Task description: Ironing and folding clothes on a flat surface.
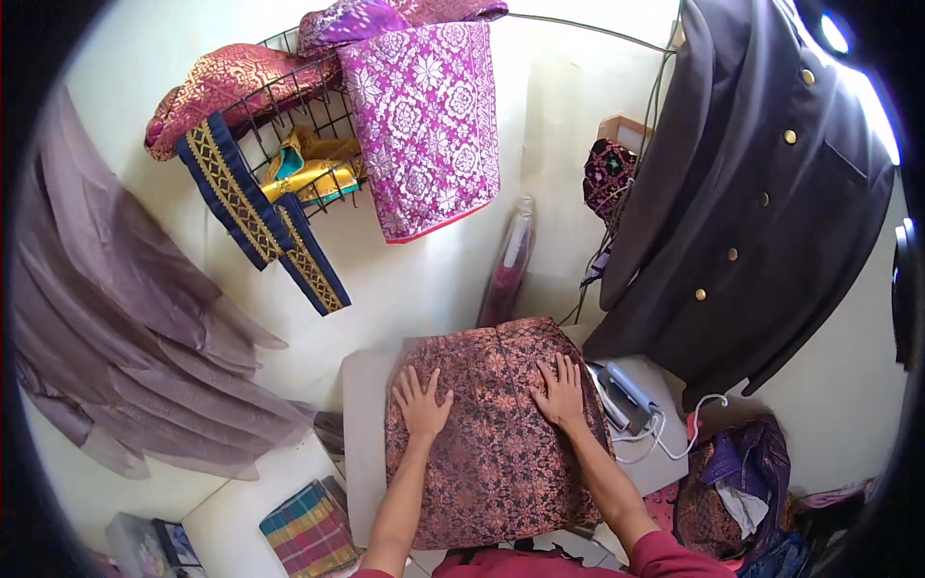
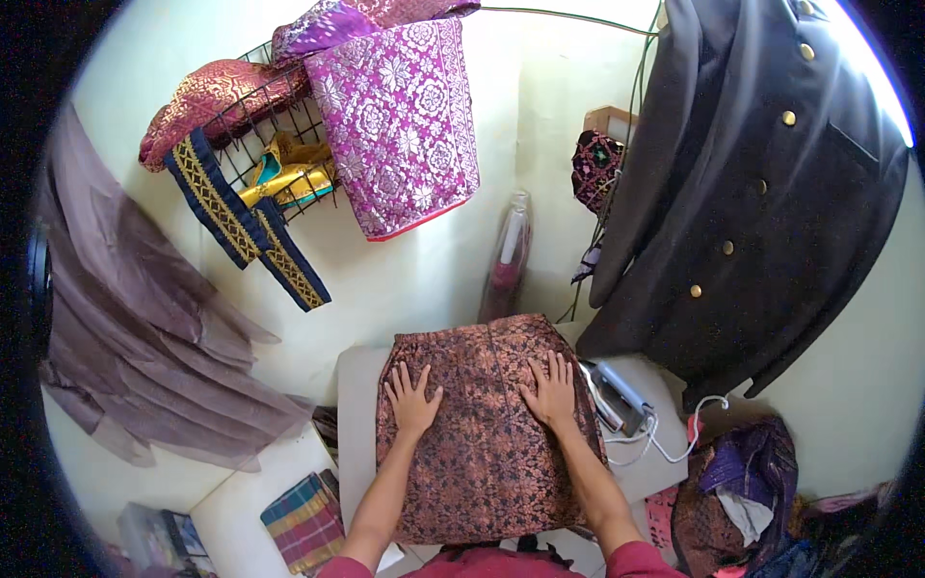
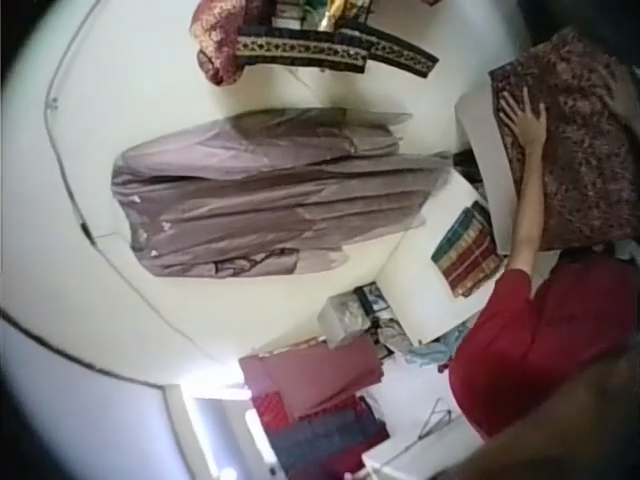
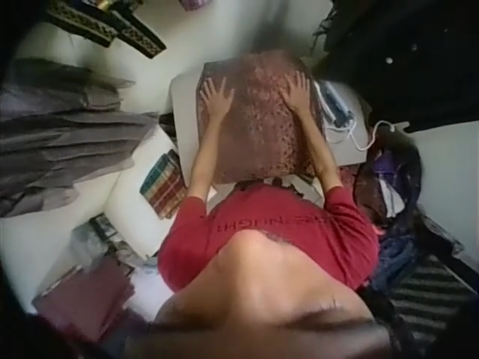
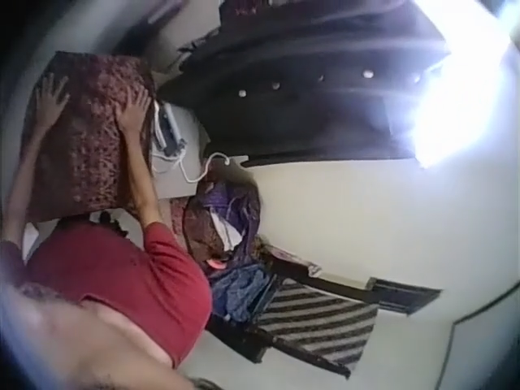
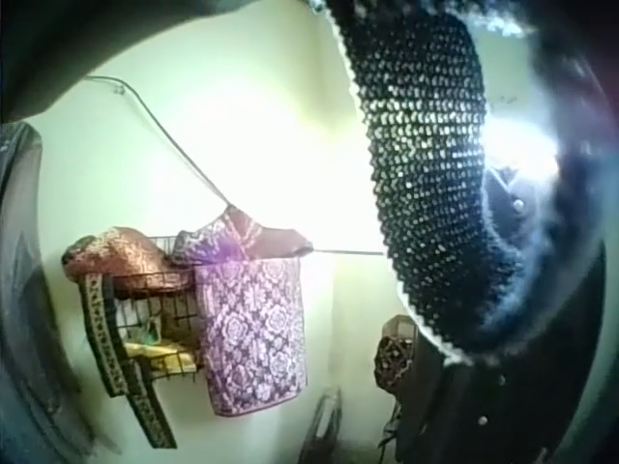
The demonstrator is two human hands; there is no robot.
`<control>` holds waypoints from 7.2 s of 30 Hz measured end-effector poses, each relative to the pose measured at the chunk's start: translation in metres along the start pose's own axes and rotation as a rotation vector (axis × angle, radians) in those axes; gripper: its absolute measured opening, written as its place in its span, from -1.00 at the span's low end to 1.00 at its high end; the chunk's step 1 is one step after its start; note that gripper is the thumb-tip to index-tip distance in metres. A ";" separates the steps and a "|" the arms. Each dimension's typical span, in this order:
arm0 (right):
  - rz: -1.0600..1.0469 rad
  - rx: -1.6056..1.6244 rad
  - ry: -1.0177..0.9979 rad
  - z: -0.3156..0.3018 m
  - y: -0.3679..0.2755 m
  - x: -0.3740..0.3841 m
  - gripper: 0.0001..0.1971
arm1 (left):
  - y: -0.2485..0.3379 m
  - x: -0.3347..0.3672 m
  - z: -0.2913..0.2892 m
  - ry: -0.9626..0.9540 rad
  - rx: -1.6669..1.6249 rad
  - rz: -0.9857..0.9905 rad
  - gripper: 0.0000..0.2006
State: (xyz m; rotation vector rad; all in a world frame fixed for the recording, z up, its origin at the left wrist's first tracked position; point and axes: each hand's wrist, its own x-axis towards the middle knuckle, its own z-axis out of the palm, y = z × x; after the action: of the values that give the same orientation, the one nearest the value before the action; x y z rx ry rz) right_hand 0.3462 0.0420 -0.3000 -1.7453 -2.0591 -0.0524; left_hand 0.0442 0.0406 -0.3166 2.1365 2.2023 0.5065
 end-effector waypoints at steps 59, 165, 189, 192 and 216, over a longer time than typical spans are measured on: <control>0.056 0.208 0.133 -0.137 0.035 -0.021 -0.34 | 0.117 -0.005 -0.018 0.007 -0.434 0.338 -0.56; 0.284 0.131 -0.050 -0.071 0.026 0.053 -0.71 | 0.079 -0.028 0.010 -0.048 -0.078 0.175 -0.26; 0.133 0.234 -0.182 -0.074 -0.004 0.038 -0.64 | 0.078 -0.028 0.009 -0.017 -0.105 0.173 -0.26; 0.116 0.212 -0.250 -0.079 -0.018 0.022 -0.59 | 0.077 -0.028 0.009 -0.005 -0.108 0.167 -0.26; 0.043 0.150 -0.211 -0.070 -0.036 0.036 -0.65 | 0.078 -0.029 0.008 0.017 -0.071 0.167 -0.28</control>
State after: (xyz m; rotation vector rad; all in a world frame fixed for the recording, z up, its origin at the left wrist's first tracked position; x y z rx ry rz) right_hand 0.3296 0.0470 -0.2152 -1.7659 -2.1080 0.3043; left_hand 0.1238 0.0141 -0.3106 2.2991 1.9919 0.6032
